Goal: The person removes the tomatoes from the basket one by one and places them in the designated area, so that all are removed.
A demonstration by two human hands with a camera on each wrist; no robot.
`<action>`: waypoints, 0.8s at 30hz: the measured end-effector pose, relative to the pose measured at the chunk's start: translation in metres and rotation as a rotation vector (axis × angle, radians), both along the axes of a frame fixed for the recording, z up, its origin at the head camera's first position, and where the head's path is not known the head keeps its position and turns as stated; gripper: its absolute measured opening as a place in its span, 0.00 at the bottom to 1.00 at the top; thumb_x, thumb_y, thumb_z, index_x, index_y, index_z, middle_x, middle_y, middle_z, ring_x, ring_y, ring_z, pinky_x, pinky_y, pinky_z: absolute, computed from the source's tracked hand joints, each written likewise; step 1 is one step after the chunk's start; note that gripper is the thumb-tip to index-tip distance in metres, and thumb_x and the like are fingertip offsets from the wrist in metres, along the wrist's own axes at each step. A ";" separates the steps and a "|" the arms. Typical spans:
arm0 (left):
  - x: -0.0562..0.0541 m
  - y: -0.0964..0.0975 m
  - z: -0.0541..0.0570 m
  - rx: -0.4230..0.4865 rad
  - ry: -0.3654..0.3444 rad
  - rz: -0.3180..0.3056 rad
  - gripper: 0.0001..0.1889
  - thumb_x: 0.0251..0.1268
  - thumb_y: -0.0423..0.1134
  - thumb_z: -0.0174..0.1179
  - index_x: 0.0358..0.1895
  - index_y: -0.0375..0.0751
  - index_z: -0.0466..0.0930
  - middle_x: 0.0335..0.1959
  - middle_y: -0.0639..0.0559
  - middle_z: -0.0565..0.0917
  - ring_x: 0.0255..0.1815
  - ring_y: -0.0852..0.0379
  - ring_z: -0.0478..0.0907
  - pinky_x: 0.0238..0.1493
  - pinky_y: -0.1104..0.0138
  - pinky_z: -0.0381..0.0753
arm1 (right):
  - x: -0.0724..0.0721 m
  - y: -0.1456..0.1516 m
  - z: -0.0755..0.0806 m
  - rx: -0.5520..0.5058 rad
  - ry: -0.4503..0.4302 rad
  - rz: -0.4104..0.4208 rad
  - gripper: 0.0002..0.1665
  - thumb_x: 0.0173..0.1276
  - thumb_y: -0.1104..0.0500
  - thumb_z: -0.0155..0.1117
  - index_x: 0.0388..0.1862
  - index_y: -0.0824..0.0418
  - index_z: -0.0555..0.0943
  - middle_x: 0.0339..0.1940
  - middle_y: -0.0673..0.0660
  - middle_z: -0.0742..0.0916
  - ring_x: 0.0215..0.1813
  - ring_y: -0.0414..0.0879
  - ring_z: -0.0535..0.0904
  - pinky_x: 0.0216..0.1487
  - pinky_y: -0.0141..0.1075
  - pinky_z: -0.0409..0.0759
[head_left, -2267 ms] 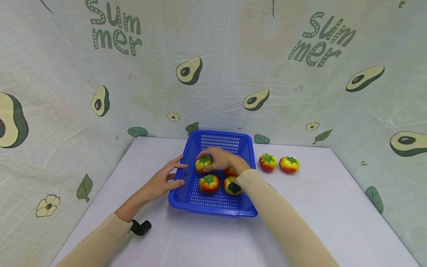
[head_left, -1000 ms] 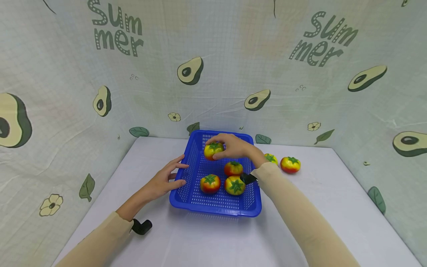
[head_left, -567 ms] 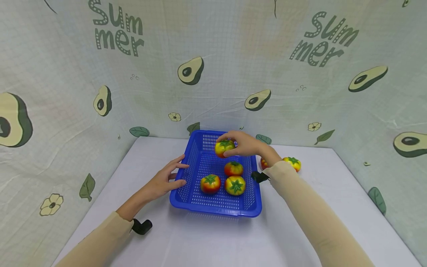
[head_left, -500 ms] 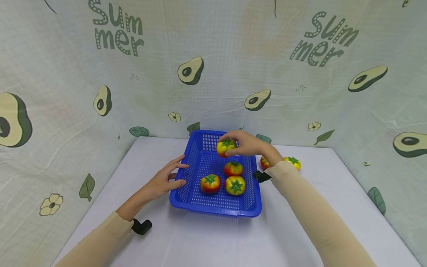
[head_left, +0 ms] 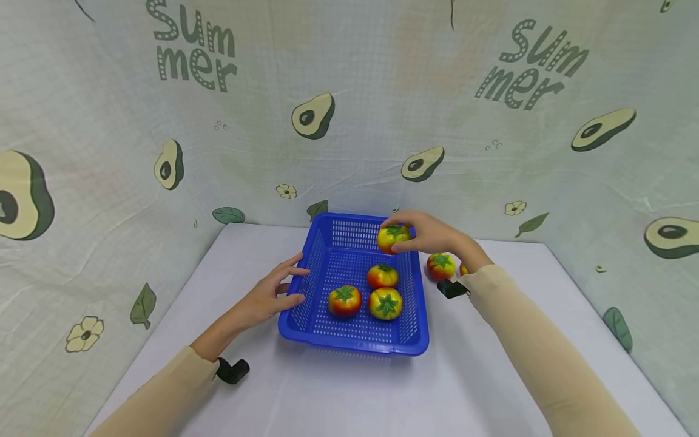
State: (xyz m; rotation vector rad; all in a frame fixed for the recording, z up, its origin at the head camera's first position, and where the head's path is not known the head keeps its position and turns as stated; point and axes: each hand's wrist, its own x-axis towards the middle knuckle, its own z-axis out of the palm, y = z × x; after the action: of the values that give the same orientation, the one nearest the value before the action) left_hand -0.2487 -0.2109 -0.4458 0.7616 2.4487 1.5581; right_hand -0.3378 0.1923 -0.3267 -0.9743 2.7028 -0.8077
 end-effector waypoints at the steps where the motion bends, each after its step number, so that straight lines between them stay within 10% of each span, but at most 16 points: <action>1: 0.000 0.000 0.000 0.000 -0.001 0.000 0.29 0.75 0.37 0.67 0.76 0.37 0.71 0.89 0.44 0.46 0.76 0.27 0.69 0.68 0.43 0.80 | 0.000 0.003 0.000 -0.004 -0.001 -0.001 0.30 0.71 0.54 0.76 0.71 0.52 0.81 0.76 0.58 0.78 0.77 0.61 0.71 0.76 0.64 0.71; 24: 0.001 0.001 0.001 0.012 -0.007 -0.001 0.29 0.74 0.35 0.67 0.75 0.36 0.71 0.89 0.43 0.46 0.77 0.26 0.68 0.70 0.43 0.78 | 0.003 0.054 0.000 0.016 0.002 -0.101 0.34 0.71 0.50 0.76 0.73 0.53 0.79 0.73 0.57 0.81 0.73 0.62 0.74 0.71 0.67 0.74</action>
State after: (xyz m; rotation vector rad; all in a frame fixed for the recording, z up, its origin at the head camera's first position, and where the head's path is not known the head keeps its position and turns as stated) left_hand -0.2480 -0.2101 -0.4443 0.7574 2.4359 1.5743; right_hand -0.3343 0.2463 -0.3266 -0.8421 2.7753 -0.8019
